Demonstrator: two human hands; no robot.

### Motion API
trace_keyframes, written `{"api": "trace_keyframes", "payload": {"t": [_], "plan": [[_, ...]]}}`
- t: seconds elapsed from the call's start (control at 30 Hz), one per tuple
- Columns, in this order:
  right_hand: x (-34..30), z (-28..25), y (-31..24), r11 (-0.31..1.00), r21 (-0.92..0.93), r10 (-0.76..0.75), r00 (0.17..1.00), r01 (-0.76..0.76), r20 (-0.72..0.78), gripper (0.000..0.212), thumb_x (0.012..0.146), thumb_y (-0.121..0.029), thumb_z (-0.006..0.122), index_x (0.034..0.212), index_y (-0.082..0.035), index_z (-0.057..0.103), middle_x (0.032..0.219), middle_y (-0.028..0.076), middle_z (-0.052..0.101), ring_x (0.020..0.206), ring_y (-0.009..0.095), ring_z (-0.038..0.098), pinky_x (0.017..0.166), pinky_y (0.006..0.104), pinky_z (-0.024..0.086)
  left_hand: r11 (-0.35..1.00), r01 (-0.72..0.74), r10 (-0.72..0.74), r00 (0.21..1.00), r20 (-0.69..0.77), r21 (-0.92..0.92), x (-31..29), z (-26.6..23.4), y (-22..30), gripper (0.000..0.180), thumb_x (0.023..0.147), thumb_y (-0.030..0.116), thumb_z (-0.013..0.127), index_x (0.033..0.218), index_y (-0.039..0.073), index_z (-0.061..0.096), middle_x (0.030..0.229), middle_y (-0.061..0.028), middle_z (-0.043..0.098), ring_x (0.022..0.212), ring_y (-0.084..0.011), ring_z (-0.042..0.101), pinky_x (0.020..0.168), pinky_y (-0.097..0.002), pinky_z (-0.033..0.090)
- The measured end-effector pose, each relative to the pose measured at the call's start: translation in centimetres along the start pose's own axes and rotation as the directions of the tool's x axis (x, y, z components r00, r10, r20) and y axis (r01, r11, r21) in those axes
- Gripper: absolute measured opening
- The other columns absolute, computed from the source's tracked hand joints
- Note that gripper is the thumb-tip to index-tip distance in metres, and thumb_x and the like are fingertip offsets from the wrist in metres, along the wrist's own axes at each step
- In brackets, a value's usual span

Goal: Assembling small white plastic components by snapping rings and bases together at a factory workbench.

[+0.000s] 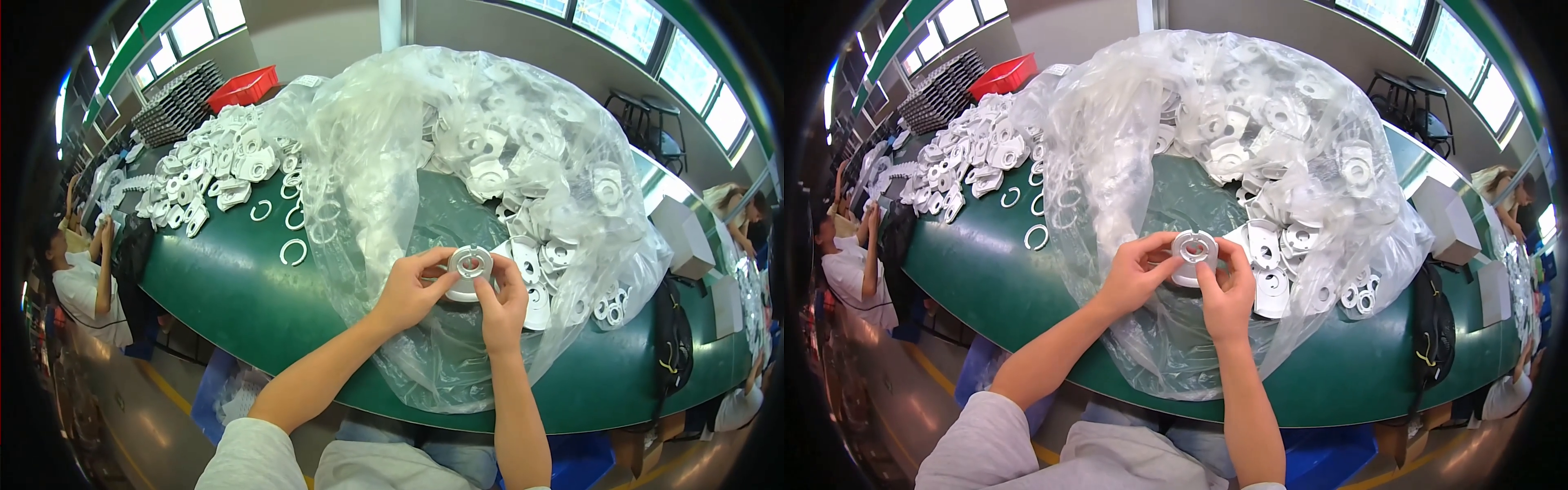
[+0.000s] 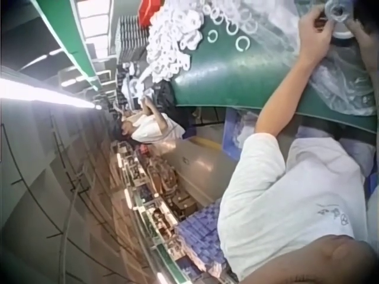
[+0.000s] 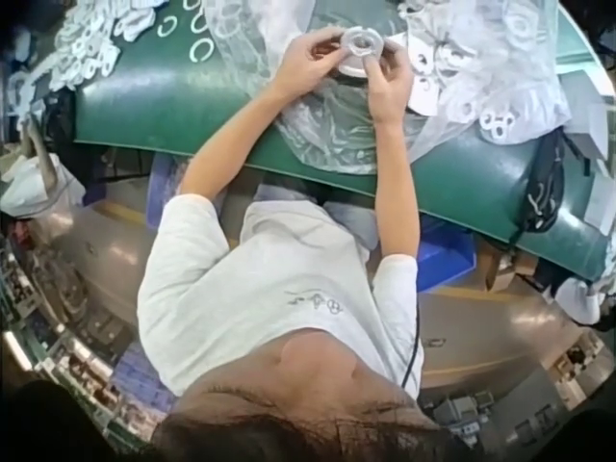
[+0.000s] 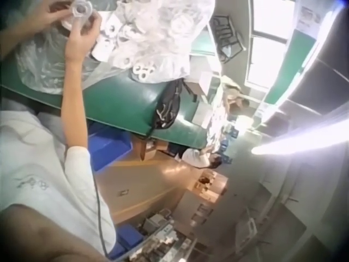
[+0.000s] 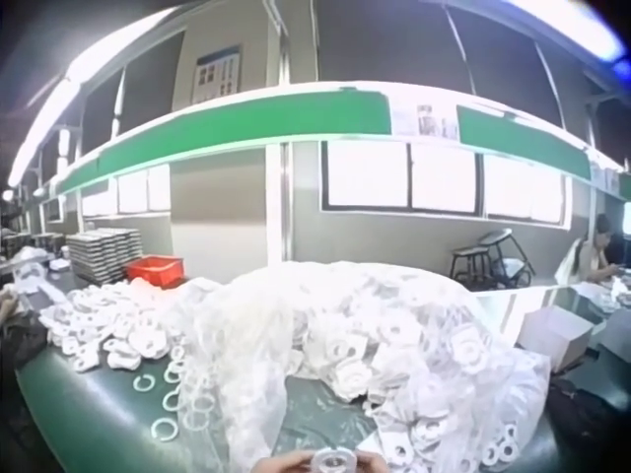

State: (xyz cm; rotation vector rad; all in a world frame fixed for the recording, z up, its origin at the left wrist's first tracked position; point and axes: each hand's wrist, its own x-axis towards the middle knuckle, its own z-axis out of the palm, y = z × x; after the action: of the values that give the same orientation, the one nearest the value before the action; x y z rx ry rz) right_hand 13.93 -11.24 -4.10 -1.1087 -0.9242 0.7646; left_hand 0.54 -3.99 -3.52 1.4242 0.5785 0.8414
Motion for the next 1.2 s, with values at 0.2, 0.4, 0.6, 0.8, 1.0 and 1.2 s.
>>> {"api": "trace_keyframes", "payload": {"t": [0.2, 0.4, 0.6, 0.8, 1.0, 1.2], "plan": [[0.3, 0.2, -0.1, 0.987, 0.156, -0.034, 0.999, 0.027, 0.041, 0.023, 0.085, -0.003, 0.058, 0.107, 0.002, 0.055, 0.104, 0.009, 0.059, 0.096, 0.014, 0.056, 0.084, 0.0279, 0.046, 0.897, -0.247, 0.233, 0.969, 0.084, 0.366, -0.7, 0.4, 1.3, 0.028, 0.080, 0.002, 0.063, 0.108, 0.001, 0.063, 0.088, -0.0084, 0.068, 0.075, -0.0100, 0.062, 0.062, -0.0233, 0.049], [0.4, 0.1, 0.0, 0.953, 0.295, 0.047, 0.996, -0.065, 0.069, 0.015, 0.087, -0.002, 0.055, 0.101, 0.002, 0.057, 0.102, 0.010, 0.063, 0.091, 0.014, 0.058, 0.084, 0.0274, 0.046, 0.898, -0.274, 0.271, 0.961, 0.060, 0.344, -0.5, 0.7, 1.5, 0.024, 0.081, 0.002, 0.062, 0.105, 0.001, 0.065, 0.083, -0.0090, 0.068, 0.067, -0.0116, 0.062, 0.059, -0.0237, 0.049], [-0.1, 0.0, 0.2, 0.965, 0.259, 0.019, 0.998, -0.032, 0.052, 0.013, 0.087, -0.003, 0.052, 0.099, 0.002, 0.055, 0.103, 0.012, 0.060, 0.091, 0.016, 0.057, 0.083, 0.0296, 0.046, 0.887, -0.270, 0.272, 0.961, 0.048, 0.375, -0.9, 1.0, 1.3, 0.019, 0.083, 0.003, 0.061, 0.100, 0.001, 0.065, 0.082, -0.0093, 0.068, 0.067, -0.0119, 0.062, 0.060, -0.0247, 0.049], [-0.4, 0.5, -0.2, 0.985, 0.169, -0.054, 0.997, 0.045, 0.050, 0.011, 0.087, -0.003, 0.051, 0.096, 0.001, 0.055, 0.101, 0.011, 0.060, 0.086, 0.013, 0.056, 0.078, 0.0265, 0.046, 0.888, -0.246, 0.265, 0.964, 0.004, 0.388, -1.0, 1.4, 1.2, 0.014, 0.084, 0.006, 0.060, 0.095, 0.000, 0.065, 0.078, -0.0080, 0.066, 0.066, -0.0114, 0.061, 0.059, -0.0250, 0.049], [-1.1, 1.5, -0.6, 0.996, 0.029, -0.084, 0.996, 0.085, -0.037, 0.010, 0.088, -0.004, 0.050, 0.094, 0.002, 0.056, 0.097, 0.010, 0.062, 0.081, 0.011, 0.057, 0.075, 0.0247, 0.047, 0.913, -0.174, 0.229, 0.967, -0.111, 0.369, -1.6, 2.0, 1.0, 0.010, 0.084, 0.007, 0.061, 0.091, 0.000, 0.065, 0.075, -0.0043, 0.064, 0.065, -0.0074, 0.057, 0.058, -0.0221, 0.045], [0.1, 1.0, 0.7, 0.937, 0.334, 0.095, 0.995, -0.104, 0.042, 0.018, 0.095, -0.011, 0.045, 0.104, 0.001, 0.055, 0.095, 0.004, 0.061, 0.082, 0.007, 0.055, 0.070, 0.0203, 0.043, 0.999, -0.046, 0.048, 0.992, -0.118, 0.022, -0.4, 1.0, -0.6, 0.014, 0.090, 0.010, 0.058, 0.091, -0.002, 0.064, 0.077, 0.0020, 0.062, 0.070, -0.0025, 0.052, 0.060, -0.0191, 0.041]]}}
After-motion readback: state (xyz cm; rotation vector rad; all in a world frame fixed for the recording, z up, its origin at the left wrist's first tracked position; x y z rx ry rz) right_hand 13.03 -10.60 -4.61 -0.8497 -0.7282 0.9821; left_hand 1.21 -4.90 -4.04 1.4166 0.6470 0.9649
